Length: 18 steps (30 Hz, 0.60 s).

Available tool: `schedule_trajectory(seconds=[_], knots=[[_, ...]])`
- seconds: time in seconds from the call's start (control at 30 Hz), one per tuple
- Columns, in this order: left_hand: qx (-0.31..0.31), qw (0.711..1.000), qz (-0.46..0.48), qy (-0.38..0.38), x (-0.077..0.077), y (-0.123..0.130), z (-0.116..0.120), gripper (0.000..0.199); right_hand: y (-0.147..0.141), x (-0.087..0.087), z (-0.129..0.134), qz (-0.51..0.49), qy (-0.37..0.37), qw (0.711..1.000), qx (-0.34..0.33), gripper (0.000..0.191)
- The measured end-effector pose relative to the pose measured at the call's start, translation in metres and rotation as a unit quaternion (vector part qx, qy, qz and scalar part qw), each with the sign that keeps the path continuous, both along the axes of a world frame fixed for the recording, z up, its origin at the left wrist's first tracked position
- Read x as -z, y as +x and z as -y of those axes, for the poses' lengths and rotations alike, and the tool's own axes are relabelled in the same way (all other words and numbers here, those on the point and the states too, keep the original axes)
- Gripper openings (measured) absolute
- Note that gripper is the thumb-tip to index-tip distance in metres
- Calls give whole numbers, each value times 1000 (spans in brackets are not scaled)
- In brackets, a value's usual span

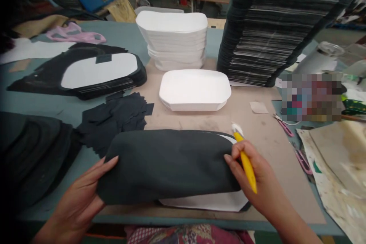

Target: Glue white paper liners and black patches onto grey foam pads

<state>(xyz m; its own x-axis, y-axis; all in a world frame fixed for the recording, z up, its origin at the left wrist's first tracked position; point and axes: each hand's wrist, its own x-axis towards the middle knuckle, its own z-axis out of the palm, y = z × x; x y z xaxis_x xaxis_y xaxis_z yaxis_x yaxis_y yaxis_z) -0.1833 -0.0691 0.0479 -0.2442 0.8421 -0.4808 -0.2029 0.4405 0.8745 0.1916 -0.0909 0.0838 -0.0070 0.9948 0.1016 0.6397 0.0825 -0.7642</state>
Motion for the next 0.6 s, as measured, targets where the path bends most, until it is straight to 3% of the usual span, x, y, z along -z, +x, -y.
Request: schedule_trajectory(seconds=[0.1,0.27,0.37,0.47,0.6], knots=[[96,991,60,-71,-7,26,-7,46,40,11,18,29,6,998,59,25],[247,966,-45,-67,20,42,-2,37,59,58,37,117,-57,989,77,21],[272,943,-192,-26,33,42,2,34,56,79,45,164,-66,980,89,20],[279,900,-335,4,36,41,2,41,56,83,48,198,-50,973,109,20],[309,874,-375,1,36,42,0,43,61,82,44,215,-44,968,123,20]])
